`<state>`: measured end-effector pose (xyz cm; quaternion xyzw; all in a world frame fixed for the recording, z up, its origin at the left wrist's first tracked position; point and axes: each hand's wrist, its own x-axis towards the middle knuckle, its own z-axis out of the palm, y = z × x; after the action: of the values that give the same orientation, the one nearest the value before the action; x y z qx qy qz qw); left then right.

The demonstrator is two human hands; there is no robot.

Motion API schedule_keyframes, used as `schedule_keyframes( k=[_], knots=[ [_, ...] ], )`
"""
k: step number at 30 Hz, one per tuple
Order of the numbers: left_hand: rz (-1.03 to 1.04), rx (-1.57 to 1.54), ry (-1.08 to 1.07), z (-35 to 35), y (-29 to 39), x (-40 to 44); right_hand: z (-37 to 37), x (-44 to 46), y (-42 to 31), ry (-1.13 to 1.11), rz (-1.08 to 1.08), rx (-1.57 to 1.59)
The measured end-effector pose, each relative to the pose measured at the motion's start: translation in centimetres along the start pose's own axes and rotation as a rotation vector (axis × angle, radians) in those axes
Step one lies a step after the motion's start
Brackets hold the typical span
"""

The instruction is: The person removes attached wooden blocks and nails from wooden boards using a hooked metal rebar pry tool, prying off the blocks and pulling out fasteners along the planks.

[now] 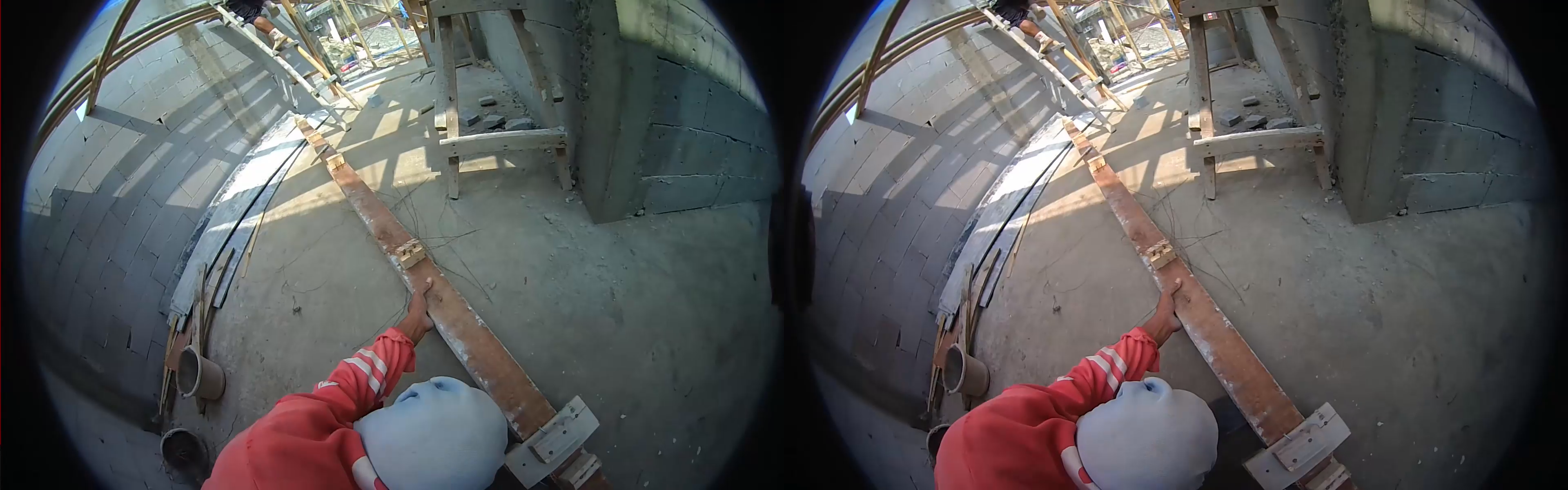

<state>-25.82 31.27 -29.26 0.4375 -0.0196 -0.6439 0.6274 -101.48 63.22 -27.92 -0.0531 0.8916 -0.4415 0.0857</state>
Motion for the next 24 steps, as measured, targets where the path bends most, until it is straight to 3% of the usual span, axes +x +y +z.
schedule_keyframes(
  k=[4, 6, 10, 13, 19, 21, 23, 24],
  knots=[
    [0.012, -0.035, -0.005, 0.0, -0.8, -0.7, 0.2, 0.3, -0.2, -0.002, 0.003, 0.003],
    [0.085, -0.077, -0.147, 1.0, -0.5, -2.1, -0.7, 0.0, 0.3, 0.017, 0.037, -0.002],
    [0.051, -0.059, -0.033, 1.6, -0.7, -7.6, -2.9, -0.5, -1.0, 0.064, 0.001, -0.053],
    [0.044, -0.146, -0.121, 2.6, 0.6, -9.5, -5.5, -0.3, -1.3, 0.122, -0.004, -0.053],
    [0.160, -0.161, -0.188, 5.7, 4.0, -10.0, -10.0, 3.2, 1.0, 0.221, 0.015, 0.113],
    [0.187, -0.142, -0.181, 5.0, 4.8, -6.7, -12.5, 5.1, 4.2, 0.244, 0.074, 0.222],
    [0.028, -0.149, -0.192, 2.0, 6.6, -1.7, -14.0, 7.6, 10.7, 0.247, 0.163, 0.372],
    [0.150, -0.033, -0.082, 3.1, 7.1, -2.2, -13.5, 8.3, 13.5, 0.240, 0.218, 0.426]
  ],
)
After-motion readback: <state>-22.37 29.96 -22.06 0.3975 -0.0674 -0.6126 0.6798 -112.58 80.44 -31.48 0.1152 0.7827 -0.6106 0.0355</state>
